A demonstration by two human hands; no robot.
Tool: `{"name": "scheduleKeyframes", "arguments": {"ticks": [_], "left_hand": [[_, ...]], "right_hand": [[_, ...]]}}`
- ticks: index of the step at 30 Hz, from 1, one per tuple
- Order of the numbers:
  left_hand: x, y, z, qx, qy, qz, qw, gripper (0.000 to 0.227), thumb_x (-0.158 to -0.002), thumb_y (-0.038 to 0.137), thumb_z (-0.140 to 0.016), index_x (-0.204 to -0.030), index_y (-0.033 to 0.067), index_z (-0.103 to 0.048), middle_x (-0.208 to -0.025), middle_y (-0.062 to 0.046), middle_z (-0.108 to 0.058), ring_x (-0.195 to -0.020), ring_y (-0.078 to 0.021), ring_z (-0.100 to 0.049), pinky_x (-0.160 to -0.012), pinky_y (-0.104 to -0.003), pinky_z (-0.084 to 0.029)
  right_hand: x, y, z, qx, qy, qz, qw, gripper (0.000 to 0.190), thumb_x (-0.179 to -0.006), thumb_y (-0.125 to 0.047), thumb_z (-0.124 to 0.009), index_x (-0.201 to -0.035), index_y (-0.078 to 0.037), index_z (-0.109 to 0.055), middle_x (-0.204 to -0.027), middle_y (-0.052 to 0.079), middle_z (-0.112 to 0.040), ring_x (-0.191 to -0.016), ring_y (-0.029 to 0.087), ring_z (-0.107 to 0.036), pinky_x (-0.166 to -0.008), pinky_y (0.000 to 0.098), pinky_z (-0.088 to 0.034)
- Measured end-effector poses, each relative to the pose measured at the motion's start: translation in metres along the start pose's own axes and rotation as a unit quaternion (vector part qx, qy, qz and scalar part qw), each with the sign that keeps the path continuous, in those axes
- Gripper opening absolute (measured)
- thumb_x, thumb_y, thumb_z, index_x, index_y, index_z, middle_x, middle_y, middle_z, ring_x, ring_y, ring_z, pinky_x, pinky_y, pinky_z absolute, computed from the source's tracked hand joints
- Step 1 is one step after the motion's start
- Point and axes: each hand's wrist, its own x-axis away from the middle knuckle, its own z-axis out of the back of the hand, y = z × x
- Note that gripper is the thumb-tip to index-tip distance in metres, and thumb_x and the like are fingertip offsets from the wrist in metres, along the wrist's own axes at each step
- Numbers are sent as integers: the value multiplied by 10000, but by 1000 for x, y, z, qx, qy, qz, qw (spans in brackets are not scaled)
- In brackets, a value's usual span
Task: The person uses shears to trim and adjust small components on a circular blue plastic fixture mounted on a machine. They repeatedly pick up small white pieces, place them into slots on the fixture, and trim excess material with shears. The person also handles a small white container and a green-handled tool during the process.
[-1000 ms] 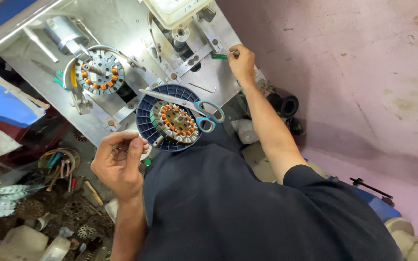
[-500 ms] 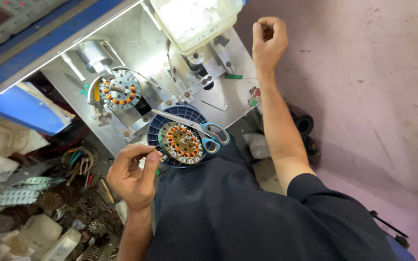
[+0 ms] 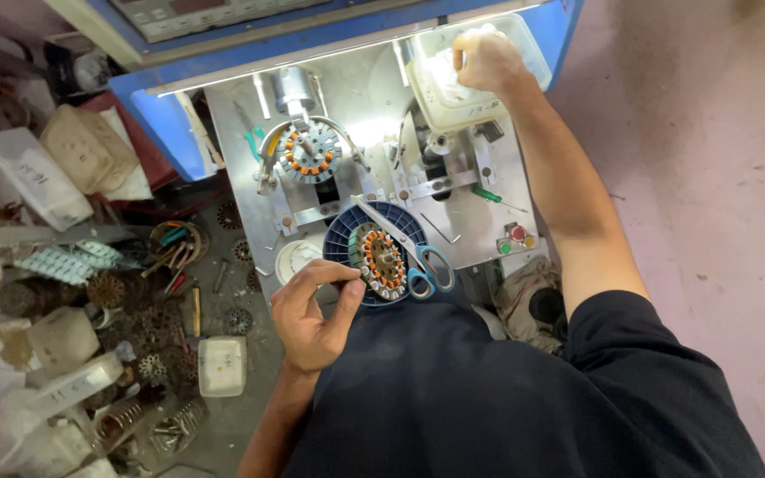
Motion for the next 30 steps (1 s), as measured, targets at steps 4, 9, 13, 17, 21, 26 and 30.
{"name": "scheduleKeyframes", "arguments": {"ticks": [4, 9, 13, 17, 21, 26, 30], "left_hand": [[15, -4, 8, -10, 31, 31, 999, 104, -911, 5, -745, -1007, -18, -714, -900, -90, -735, -800, -135, -689, -754, -250, -544], [15, -4, 2, -19, 43, 31, 998, 87, -912, 22, -752, -990, -3, -720, -867, -74, -733, -775, -121, -686, -741, -245, -542], [12, 1, -4, -40, 39, -3, 998, 88, -914, 26, -747, -996, -1, -726, -894, -79, -737, -799, -135, -700, -744, -259, -546], [3, 1, -8, -44, 35, -27, 998, 78, -923, 47, -751, -991, 14, -732, -877, -62, -737, -765, -123, -702, -688, -249, -549], [-5, 3, -14, -33, 18, -11, 999, 76, -936, 61, -747, -996, 19, -727, -864, -59, -732, -711, -107, -684, -642, -236, -544], [-19, 11, -22, -40, -1, -7, 999, 126, -959, 84, -756, -1067, 38, -711, -890, -47, -724, -724, -108, -702, -647, -250, -557], [-37, 17, -31, 33, 17, 2, 999, 438, -899, 156, -767, -1273, 10, -593, -1085, -79, -649, -876, -129, -704, -685, -235, -614]], "right_hand": [[12, 3, 6, -118, -60, -54, 990, 122, -844, -136, -725, -953, -84, -731, -890, 112, -762, -825, 282, -741, -775, 396, -574], [7, -18, 15, -112, -48, -14, 992, 241, -749, -189, -845, -879, -12, -748, -791, 145, -743, -706, 266, -717, -701, 383, -569], [14, -29, 29, -84, -24, -51, 995, 236, -808, -225, -873, -879, -15, -791, -763, 162, -742, -657, 268, -713, -660, 387, -567], [26, -37, 49, -57, 15, -27, 998, 206, -909, -212, -866, -920, -14, -811, -753, 185, -729, -628, 279, -699, -622, 387, -562], [39, -48, 73, -37, 56, -6, 998, 167, -877, -163, -872, -930, -16, -812, -783, 162, -749, -621, 255, -706, -619, 372, -560], [60, -93, 117, 0, 155, 88, 984, 80, -921, -70, -853, -947, -12, -804, -920, 137, -771, -709, 234, -717, -622, 344, -552], [113, -172, 155, -37, 204, 243, 948, 95, -1051, 66, -753, -1069, -26, -766, -1091, 88, -752, -860, 205, -764, -700, 276, -600]]}}
